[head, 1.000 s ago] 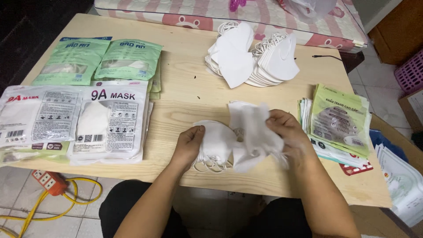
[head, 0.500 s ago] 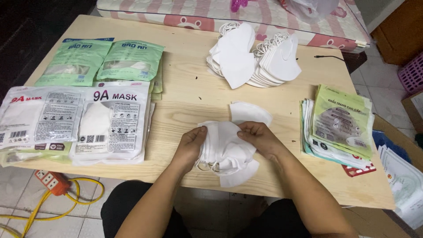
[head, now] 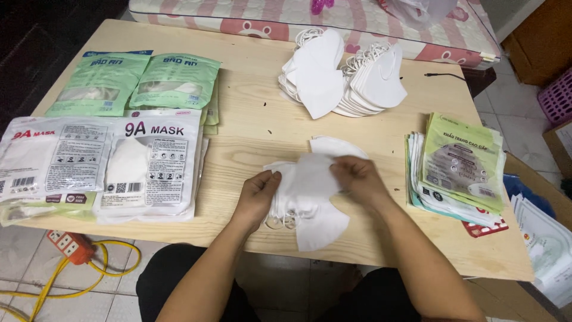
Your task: Folding face masks and placing them into plastic packaging bags
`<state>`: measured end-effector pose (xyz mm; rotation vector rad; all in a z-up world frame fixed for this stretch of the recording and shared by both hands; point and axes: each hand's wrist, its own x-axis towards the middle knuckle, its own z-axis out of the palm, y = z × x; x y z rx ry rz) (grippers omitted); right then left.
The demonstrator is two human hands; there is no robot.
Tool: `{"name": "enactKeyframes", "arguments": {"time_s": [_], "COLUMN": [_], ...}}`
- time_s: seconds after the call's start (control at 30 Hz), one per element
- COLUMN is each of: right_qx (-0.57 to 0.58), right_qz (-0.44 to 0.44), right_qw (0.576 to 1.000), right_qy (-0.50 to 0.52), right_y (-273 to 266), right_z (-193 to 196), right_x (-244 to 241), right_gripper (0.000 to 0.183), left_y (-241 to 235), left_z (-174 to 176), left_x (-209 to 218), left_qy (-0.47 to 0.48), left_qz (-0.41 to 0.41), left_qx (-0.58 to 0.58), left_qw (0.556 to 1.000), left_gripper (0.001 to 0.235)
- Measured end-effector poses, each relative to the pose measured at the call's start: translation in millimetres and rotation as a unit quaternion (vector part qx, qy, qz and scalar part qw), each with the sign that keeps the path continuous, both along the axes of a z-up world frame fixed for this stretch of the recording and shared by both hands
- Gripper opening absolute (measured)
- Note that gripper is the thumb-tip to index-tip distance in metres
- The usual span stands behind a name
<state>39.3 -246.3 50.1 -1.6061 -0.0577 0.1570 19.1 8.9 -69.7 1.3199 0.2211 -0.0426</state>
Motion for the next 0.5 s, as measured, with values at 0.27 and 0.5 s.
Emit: {"name": "enactKeyframes", "arguments": {"time_s": [0.27,0.5], "right_qx": [0.024,-0.070], "right_qz": [0.003,0.079], "right_qw": [1.000,0.994], "right_qy": [0.008,0.005], "right_y": [-19,12], "right_z": [3,-20], "right_x": [-1,1], "right_gripper": [0.016,0.025], "left_y": [-7,-5], "left_z": [42,55], "left_x": [-12,-16], "left_qy": [-0.005,0.016], "left_qz": [-0.007,-0.010], "left_qx": [0.016,0.001], "left_qw": [1.000,1.000], "left_gripper": [0.022,0.028]}}
